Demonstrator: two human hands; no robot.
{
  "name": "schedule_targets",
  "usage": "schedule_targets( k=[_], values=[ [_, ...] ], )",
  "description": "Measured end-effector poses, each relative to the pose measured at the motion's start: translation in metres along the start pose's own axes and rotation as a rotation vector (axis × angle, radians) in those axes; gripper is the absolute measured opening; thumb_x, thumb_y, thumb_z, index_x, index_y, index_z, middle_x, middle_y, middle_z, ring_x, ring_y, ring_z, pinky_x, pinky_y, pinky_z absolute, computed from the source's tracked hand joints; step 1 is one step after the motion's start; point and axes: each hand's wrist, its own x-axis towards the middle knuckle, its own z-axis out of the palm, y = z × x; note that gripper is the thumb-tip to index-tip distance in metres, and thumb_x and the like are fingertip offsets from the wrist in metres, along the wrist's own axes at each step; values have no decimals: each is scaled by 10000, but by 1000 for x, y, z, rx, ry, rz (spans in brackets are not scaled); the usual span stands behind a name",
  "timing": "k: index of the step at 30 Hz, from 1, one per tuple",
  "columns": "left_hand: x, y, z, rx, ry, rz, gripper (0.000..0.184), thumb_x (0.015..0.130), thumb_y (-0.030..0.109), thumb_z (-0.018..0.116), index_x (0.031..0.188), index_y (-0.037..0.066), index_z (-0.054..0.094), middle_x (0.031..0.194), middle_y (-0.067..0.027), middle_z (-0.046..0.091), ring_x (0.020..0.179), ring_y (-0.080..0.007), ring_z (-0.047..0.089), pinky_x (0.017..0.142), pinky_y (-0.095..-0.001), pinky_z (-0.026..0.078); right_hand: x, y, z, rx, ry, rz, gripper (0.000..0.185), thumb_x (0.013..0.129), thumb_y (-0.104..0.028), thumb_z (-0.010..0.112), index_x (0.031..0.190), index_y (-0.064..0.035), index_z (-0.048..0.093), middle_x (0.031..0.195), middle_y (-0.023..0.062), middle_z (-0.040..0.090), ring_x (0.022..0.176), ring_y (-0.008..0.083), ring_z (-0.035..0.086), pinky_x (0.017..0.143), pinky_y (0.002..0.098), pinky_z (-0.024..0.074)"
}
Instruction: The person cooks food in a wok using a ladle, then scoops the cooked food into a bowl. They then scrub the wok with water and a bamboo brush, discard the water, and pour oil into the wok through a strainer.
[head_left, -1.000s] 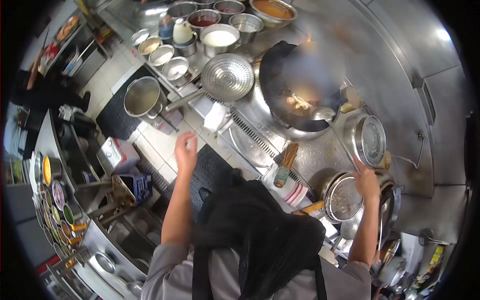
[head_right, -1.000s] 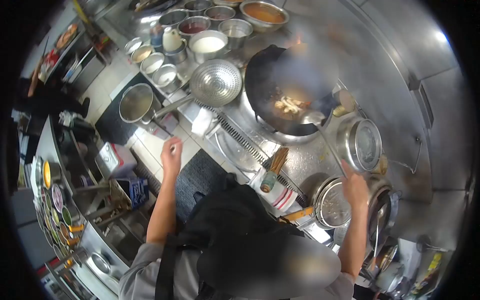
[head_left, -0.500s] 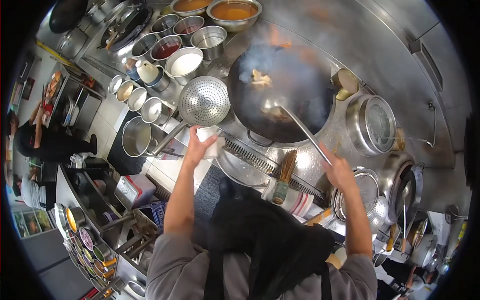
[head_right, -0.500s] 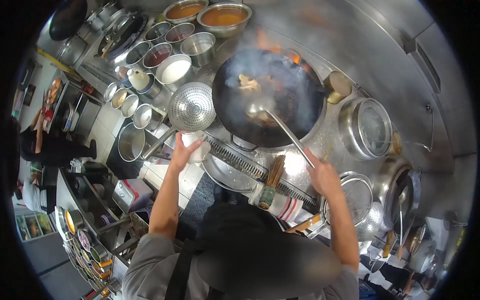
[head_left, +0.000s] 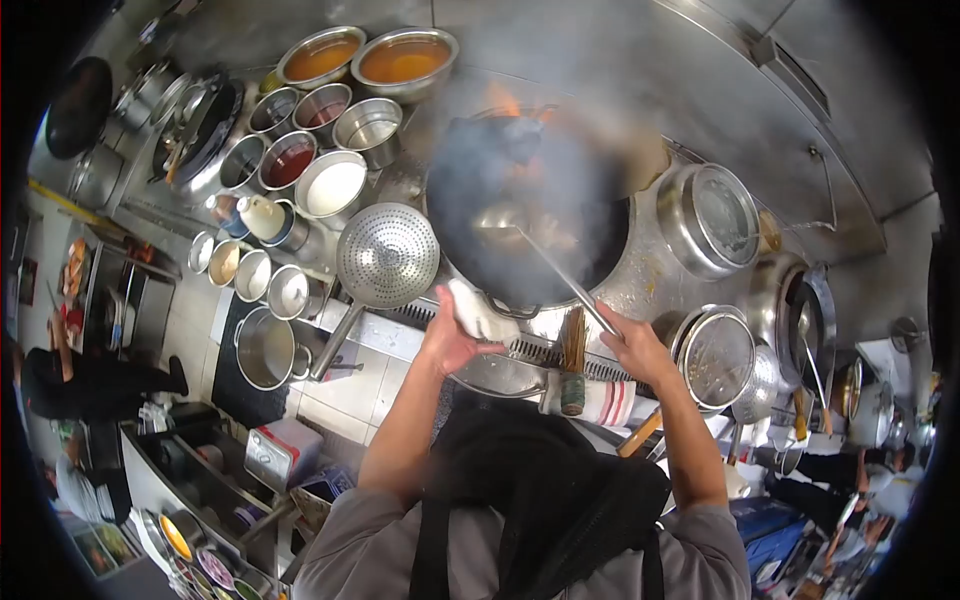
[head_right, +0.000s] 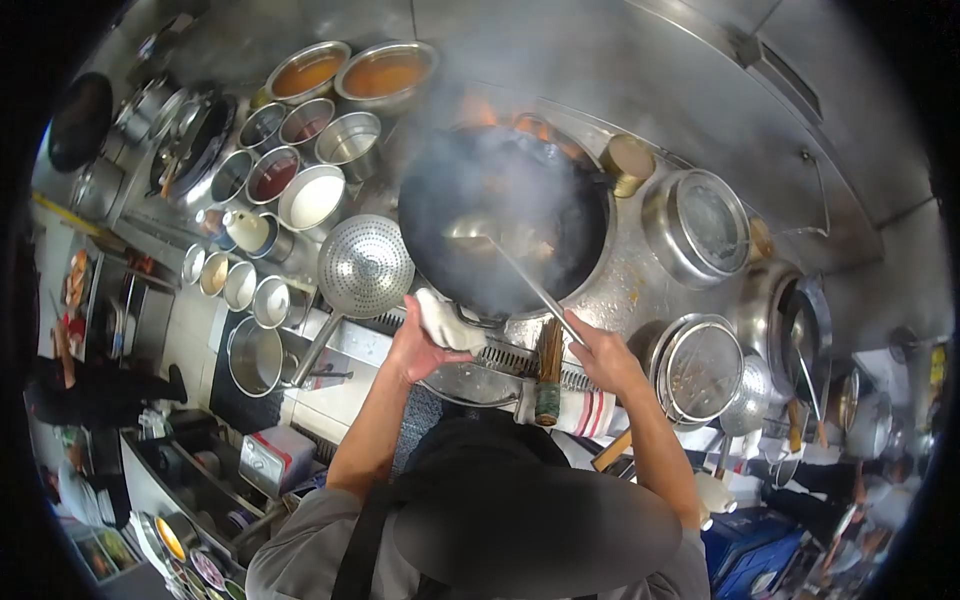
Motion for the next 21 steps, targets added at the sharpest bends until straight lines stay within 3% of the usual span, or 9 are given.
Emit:
schedule_targets(
  k=[3,4,7,8,13,15,17,19,21],
  values=[
    [19,-16,22,181,39,-83,702,1018,650,398,1492,136,341,1486,-163,466,1300,-415,534,962,-740,455,-40,-16,-13,-8,135,-27,512,936,-118,661,1438,-112,563,1099,305,686,1008,484,656,877,490,535],
    [22,-18,36,214,101,2,516,1028,437,585,1366,66,462,1316,-162,585,1144,-349,638,881,-603,562,-51,-5,-13,-33,186,-4,530,936,-126,662,1453,-127,544,1056,297,692,947,486,665,823,506,548],
    [70,-33,8,192,151,83,312,974,191,683,1191,7,556,1102,-134,662,966,-293,695,789,-467,599,-62,28,-20,-285,287,195,550,946,-140,652,1477,-150,511,996,293,689,886,491,664,766,527,545],
    [76,-32,11,94,196,53,212,918,34,672,1102,-27,588,987,-129,681,899,-282,713,756,-405,602,-63,35,-22,-343,289,196,560,955,-153,641,1492,-171,485,969,295,680,861,500,657,752,545,535],
    [81,-46,4,123,200,52,213,924,29,645,1128,9,587,1002,-136,675,897,-291,714,731,-410,607,-107,-15,13,-206,322,109,536,951,-159,654,1468,-166,515,987,316,681,879,509,657,770,548,530],
    [68,-54,24,120,190,299,193,925,11,617,1113,31,579,974,-117,673,875,-293,715,729,-420,613,-117,-17,22,-174,411,-13,527,952,-159,656,1461,-142,523,1014,327,682,909,512,659,782,542,531],
    [85,-62,-6,67,150,136,223,925,-7,567,1147,17,562,1005,-125,663,888,-290,716,759,-439,620,-139,-54,16,-114,275,157,510,960,-164,652,1445,-69,526,1070,336,671,967,495,667,818,530,527],
    [50,-44,35,215,187,137,245,928,-5,538,1172,0,557,1037,-141,666,916,-286,718,791,-437,618,-131,-71,-14,-57,162,285,499,965,-162,649,1434,-41,530,1068,331,672,973,483,672,828,527,522],
    [-1,-55,37,175,178,212,234,932,9,540,1165,-5,562,1042,-153,672,928,-287,720,802,-428,616,-165,-71,-55,-31,68,184,498,984,-169,636,1462,-88,521,970,284,694,883,443,684,798,488,519]
  ],
)
